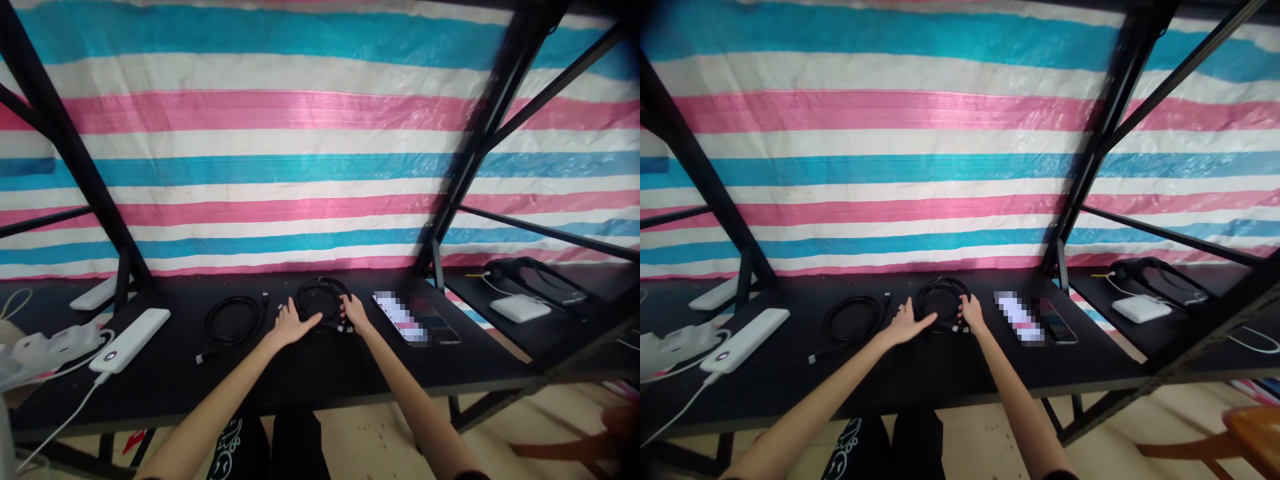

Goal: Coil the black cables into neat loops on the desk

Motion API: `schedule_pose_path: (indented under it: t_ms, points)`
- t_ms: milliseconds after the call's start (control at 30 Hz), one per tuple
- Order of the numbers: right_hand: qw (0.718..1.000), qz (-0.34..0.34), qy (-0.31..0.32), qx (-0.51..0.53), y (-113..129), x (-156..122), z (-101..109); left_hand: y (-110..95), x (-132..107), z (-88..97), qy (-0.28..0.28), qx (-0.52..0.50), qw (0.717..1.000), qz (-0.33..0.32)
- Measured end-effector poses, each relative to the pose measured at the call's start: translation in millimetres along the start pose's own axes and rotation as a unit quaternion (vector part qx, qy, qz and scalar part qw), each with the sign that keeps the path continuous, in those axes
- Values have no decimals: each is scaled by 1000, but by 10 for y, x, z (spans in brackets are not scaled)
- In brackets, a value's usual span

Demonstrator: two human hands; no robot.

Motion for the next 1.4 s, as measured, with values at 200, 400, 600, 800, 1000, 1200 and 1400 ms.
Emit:
schedule_pose_path:
  t_ms: [200,400,600,800,1000,1200,1400]
  points:
    - [989,81,45,116,380,-114,158,14,-18,-127,-46,151,977,-145]
    - [966,95,127,203,812,-246,266,-389,177,-173,-80,146,933,-318]
    - [961,69,124,236,651,-265,480,-582,341,-558,54,185,898,-395]
    - [962,44,90,254,416,-165,814,-345,314,-691,156,218,902,-339]
    - [960,54,70,264,409,-186,1028,-518,326,-418,90,202,932,-288]
    - [971,55,44,230,228,-414,1255,-612,441,-234,7,201,962,-186]
    - [979,55,-14,197,15,-727,1608,-438,577,-449,-8,216,975,-60]
Point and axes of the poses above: each hand's wrist, its own x-axis towards the middle knuckle, its own z-axis out of the back of the hand, y = z × x, the point moved 5 cm from there along x, towards the middle knuckle, and after that the axes turned 8 degrees about -z, right-handed, at the moved point
